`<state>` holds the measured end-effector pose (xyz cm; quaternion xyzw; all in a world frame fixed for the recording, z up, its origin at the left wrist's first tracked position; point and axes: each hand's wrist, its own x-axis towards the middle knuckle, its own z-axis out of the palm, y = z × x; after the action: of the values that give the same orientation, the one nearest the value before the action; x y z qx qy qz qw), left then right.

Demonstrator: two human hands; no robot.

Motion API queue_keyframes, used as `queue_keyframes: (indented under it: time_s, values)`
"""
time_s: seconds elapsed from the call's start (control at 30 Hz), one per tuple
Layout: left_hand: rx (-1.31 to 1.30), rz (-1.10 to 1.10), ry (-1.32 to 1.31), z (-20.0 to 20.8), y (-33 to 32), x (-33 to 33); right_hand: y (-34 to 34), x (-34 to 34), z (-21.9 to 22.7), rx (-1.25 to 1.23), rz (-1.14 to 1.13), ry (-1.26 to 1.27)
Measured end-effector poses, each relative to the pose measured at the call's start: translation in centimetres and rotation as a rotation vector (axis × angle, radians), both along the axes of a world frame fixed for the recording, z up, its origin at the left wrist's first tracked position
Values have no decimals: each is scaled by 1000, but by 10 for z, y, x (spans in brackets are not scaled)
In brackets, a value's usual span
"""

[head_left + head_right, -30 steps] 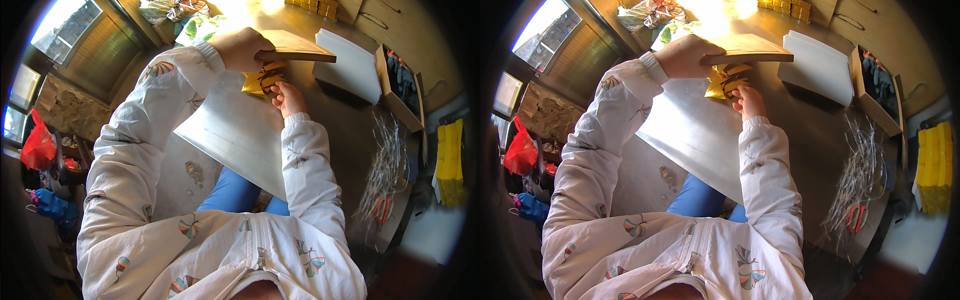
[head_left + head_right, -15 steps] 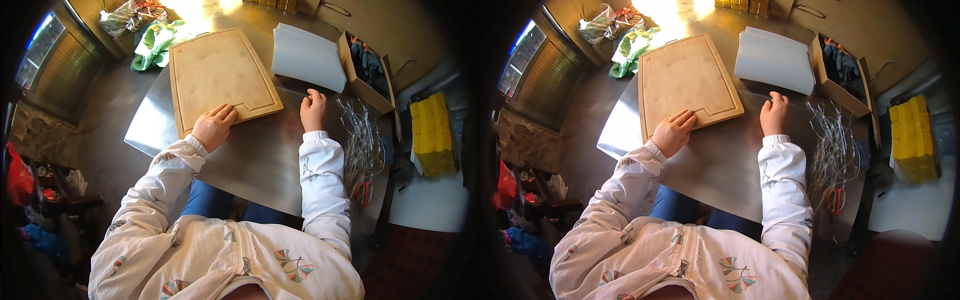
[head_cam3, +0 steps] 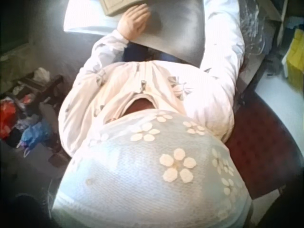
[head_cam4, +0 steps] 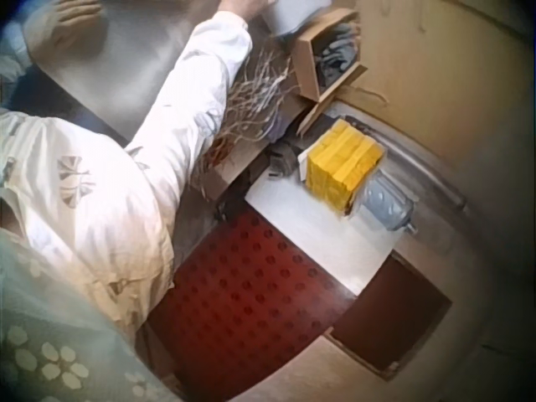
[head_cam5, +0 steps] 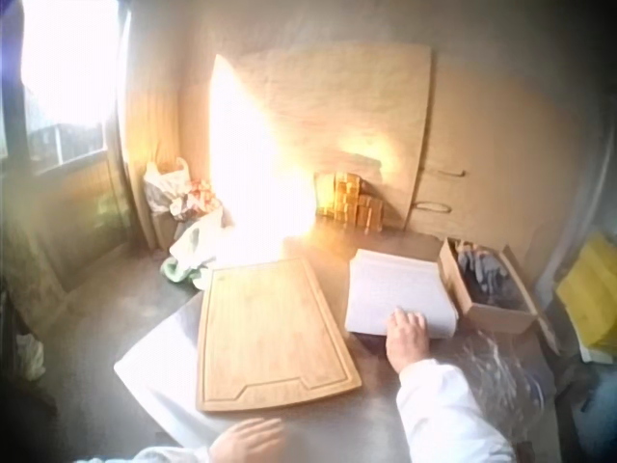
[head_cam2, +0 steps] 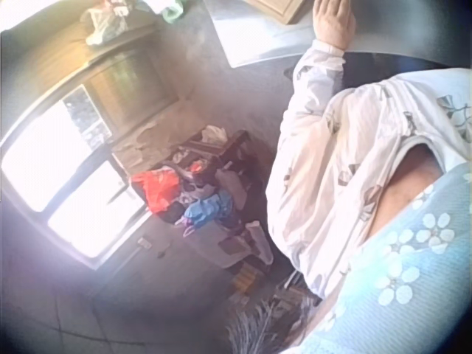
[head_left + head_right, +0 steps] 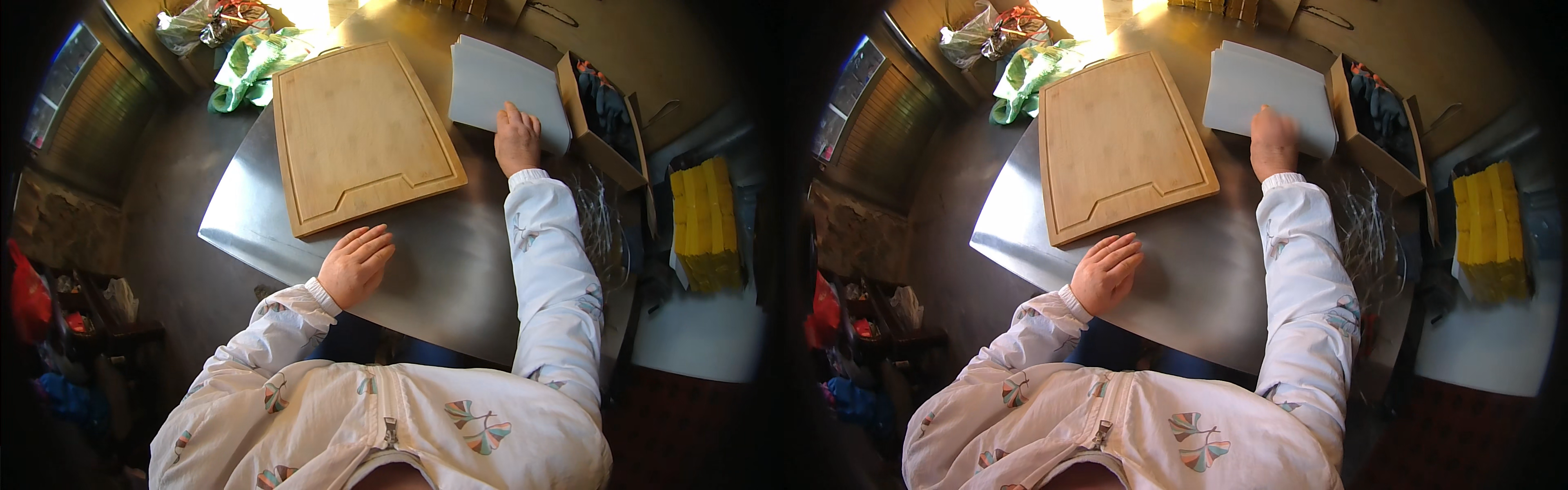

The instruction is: The person folds a gold-colored sheet of paper into a triangular shape on their lap, then unfolds it and refolds it into a different shape. They repeat folding and unfolding actions, adjusting creases with both hands.

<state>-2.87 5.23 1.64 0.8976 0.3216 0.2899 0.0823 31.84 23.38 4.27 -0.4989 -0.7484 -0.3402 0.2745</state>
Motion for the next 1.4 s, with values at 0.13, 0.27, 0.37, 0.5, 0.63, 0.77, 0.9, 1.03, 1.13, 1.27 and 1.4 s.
queue_keyframes:
  time_s: [0.13,0.27,0.37,0.5,0.63,0.77,0.9,1.03,1.13,1.27,1.4]
  values:
    - [-30,-24,9,-2,1,0,-3,6,8,-67,55,-33]
    - [-49,-11,11,-4,1,-2,-3,8,12,-207,31,-21]
    - [-64,-11,15,-5,1,-2,0,11,15,-267,-23,-104]
    - [-60,-9,-19,-7,2,-1,2,15,19,-299,-7,-134]
    - [-62,-4,-28,-8,2,-1,7,15,12,-362,-66,-103]
    - [-61,-22,-27,-7,4,-3,12,9,6,-498,-116,96]
    - [-58,-39,-47,-6,6,-2,-10,1,27,-494,-154,132]
    - [-7,-34,-75,-4,5,-2,-106,-25,37,-330,-7,82]
    - [33,-28,-104,-2,1,0,-203,-58,21,-361,130,159]
    - [141,-143,-129,-3,-15,8,-306,-95,0,-515,137,142]
    - [121,-362,40,-13,-51,19,-363,-103,-5,-541,142,214]
